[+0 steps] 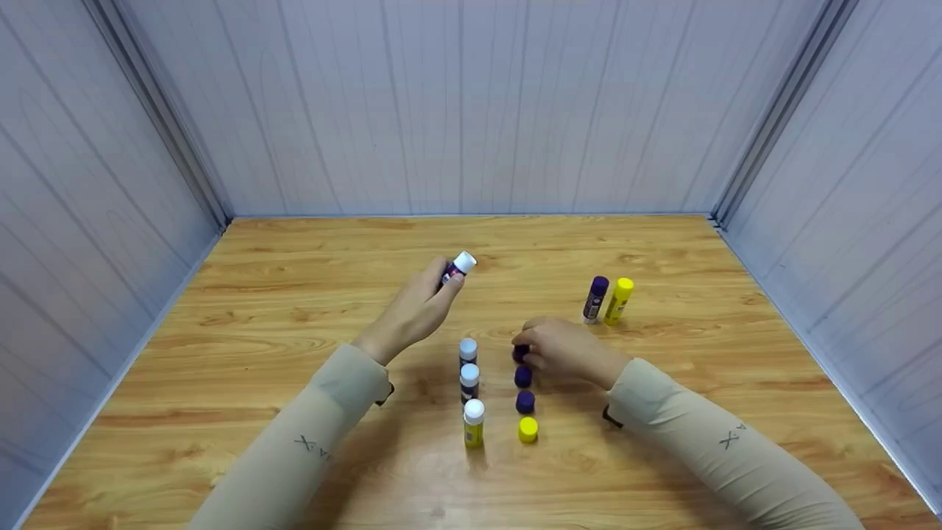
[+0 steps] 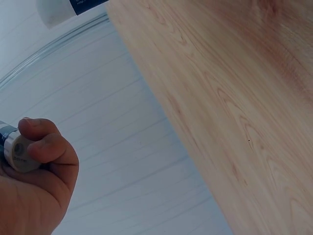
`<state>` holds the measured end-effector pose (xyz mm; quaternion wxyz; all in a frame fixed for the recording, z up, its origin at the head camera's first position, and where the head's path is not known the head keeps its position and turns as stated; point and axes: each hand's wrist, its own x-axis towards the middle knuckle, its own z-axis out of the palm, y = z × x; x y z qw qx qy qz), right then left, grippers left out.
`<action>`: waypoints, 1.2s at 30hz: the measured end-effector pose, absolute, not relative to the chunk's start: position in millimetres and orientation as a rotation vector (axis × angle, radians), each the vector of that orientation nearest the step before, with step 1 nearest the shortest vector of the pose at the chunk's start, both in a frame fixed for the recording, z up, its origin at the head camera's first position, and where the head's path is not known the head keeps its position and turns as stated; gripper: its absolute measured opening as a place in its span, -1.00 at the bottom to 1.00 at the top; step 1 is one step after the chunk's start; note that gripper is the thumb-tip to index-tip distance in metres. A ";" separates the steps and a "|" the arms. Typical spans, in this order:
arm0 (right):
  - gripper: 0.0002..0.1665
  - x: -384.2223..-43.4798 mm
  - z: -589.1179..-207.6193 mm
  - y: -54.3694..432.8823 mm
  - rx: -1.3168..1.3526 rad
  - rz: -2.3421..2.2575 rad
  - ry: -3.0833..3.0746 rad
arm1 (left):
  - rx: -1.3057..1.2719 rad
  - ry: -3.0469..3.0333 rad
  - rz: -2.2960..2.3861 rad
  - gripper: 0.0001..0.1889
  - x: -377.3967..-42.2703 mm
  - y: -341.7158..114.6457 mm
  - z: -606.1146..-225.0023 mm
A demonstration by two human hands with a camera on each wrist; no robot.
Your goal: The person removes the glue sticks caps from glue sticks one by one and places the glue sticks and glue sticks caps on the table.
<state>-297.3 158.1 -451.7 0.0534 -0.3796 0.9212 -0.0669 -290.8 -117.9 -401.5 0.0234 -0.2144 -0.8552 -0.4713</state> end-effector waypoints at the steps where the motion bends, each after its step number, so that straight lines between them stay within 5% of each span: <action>1: -0.71 -297.6 -451.6 158.3 -1.163 -0.197 2.801 | -0.665 -2.648 -1.455 -0.70 -290.9 -117.8 -401.6; 36: -0.74 -297.4 -450.9 154.7 -1.159 -0.208 2.784 | -0.656 -2.613 -1.517 -0.68 -297.6 -115.1 -406.3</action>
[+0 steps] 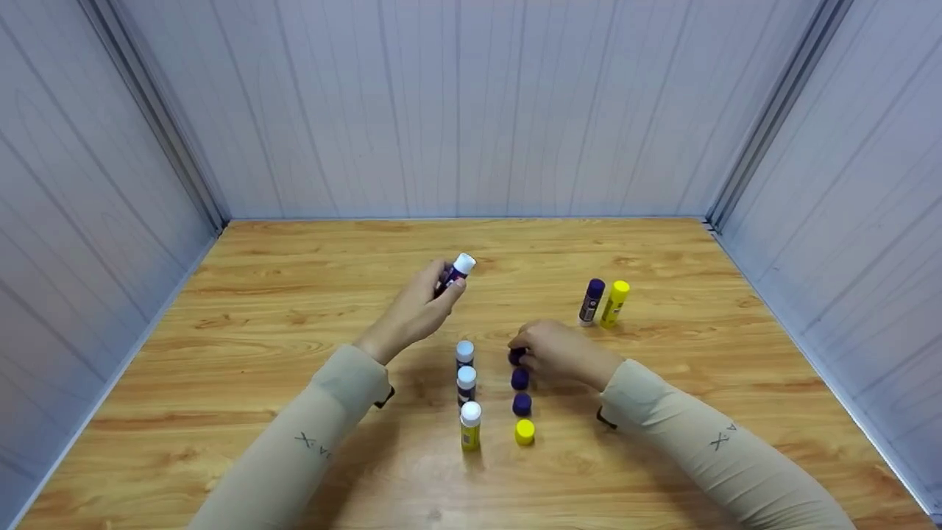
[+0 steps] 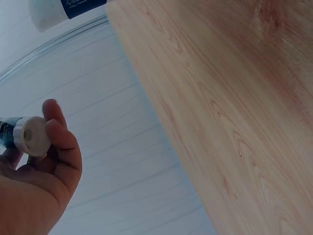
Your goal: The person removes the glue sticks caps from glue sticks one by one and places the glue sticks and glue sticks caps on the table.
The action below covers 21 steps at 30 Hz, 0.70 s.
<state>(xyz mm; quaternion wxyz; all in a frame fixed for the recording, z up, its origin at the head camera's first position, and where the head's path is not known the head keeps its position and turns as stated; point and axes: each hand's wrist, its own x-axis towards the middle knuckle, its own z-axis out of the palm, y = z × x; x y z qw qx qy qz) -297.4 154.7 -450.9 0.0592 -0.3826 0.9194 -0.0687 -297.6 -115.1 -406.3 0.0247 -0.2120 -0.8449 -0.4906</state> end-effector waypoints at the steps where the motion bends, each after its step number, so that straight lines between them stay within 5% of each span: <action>1: -0.74 -297.4 -451.0 154.5 -1.157 -0.207 2.783 | -0.660 -2.615 -1.518 -0.67 -298.2 -115.7 -407.0; 21: -0.69 -298.2 -453.3 153.9 -1.087 -0.227 2.782 | -0.663 -2.736 -1.544 -0.82 -307.1 -124.3 -426.6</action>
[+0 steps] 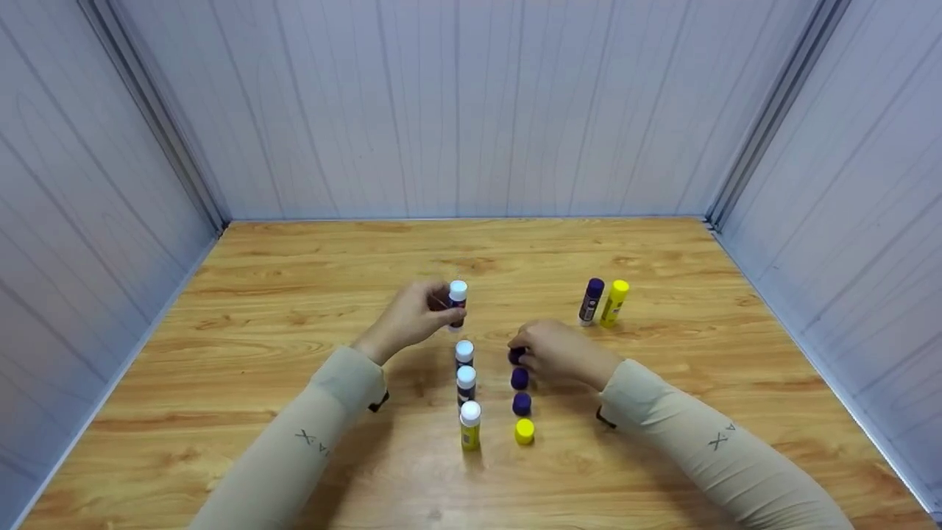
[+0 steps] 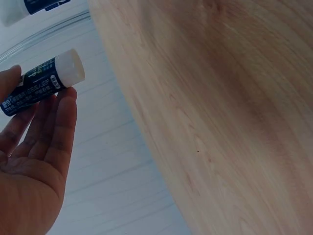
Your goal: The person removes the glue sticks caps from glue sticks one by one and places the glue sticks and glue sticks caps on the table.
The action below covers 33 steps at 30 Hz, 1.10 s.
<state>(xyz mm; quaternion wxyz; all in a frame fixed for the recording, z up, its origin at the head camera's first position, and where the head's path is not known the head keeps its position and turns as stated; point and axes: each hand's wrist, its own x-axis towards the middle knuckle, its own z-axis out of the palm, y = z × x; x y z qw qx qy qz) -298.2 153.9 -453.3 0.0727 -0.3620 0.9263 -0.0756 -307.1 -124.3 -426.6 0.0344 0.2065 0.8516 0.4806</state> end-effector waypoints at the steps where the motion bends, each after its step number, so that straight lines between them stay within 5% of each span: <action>1: -0.70 -298.6 -453.6 154.0 -1.102 -0.226 2.786 | 0.627 2.612 1.471 -0.83 -307.2 -124.7 -427.8; 33: -0.75 -299.9 -455.9 155.8 -1.141 -0.283 2.783 | 0.652 2.571 1.221 -0.90 -308.9 -121.9 -451.6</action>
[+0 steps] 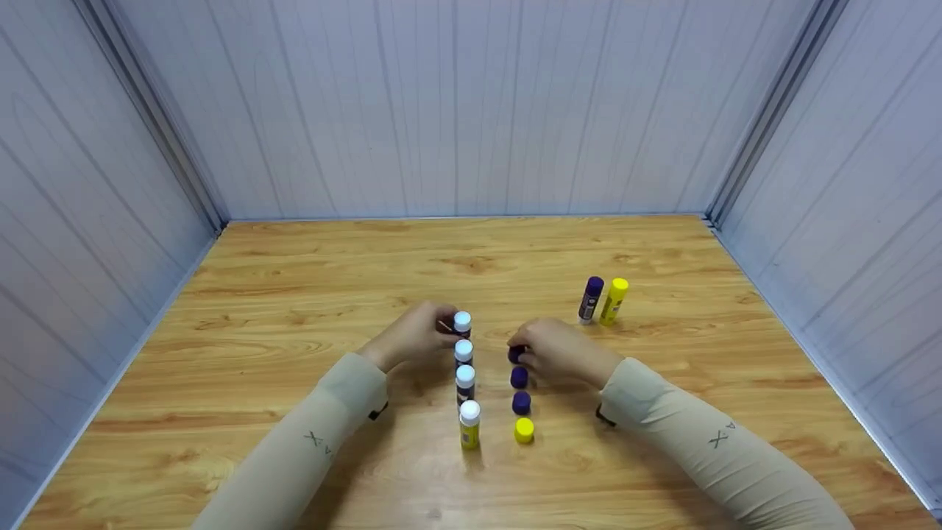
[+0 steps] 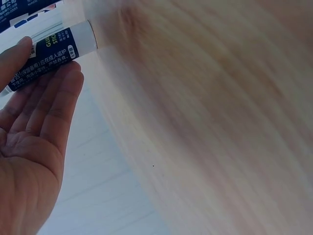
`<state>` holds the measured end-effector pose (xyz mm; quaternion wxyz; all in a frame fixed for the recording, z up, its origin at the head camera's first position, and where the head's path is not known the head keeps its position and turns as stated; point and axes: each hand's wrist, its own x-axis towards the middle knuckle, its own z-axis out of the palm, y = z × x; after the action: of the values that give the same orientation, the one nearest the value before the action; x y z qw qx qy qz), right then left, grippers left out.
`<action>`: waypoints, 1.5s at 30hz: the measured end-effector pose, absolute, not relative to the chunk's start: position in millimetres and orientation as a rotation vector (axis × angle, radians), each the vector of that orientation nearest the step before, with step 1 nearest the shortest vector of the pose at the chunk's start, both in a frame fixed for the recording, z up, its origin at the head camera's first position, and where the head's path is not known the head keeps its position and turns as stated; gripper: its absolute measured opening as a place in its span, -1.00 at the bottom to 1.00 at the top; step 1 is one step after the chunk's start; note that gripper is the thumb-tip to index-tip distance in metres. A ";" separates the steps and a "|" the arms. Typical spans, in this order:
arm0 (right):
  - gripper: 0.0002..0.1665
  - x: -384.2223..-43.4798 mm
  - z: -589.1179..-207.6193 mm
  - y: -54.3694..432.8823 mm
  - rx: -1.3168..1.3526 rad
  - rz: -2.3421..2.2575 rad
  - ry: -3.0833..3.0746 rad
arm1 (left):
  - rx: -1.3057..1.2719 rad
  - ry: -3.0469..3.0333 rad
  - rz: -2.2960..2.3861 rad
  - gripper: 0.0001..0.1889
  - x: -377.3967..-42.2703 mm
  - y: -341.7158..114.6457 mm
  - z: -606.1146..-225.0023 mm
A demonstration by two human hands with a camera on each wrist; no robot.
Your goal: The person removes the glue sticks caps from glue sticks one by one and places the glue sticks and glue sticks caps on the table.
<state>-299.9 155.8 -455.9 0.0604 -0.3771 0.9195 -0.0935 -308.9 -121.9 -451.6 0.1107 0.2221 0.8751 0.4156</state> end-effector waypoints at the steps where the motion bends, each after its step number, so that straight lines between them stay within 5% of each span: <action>1: -0.76 -300.1 -455.8 155.4 -1.145 -0.285 2.783 | 0.643 2.570 1.218 -0.90 -308.8 -121.7 -451.3; 29: -0.82 -301.2 -452.3 152.7 -1.009 -0.315 2.778 | 0.583 2.579 1.149 -0.86 -305.6 -118.5 -447.2; 36: -0.58 -301.4 -451.0 152.6 -0.940 -0.310 2.757 | 0.543 2.579 1.131 -0.85 -304.7 -117.9 -447.5; 45: -0.54 -304.5 -437.5 159.0 -0.964 -0.315 2.782 | 0.557 2.574 1.125 -0.84 -304.9 -117.6 -446.2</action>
<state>-304.5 159.0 -437.5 0.0899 -0.3244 0.9357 -0.1059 -304.9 -117.6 -446.2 0.1385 0.1926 0.8902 0.3890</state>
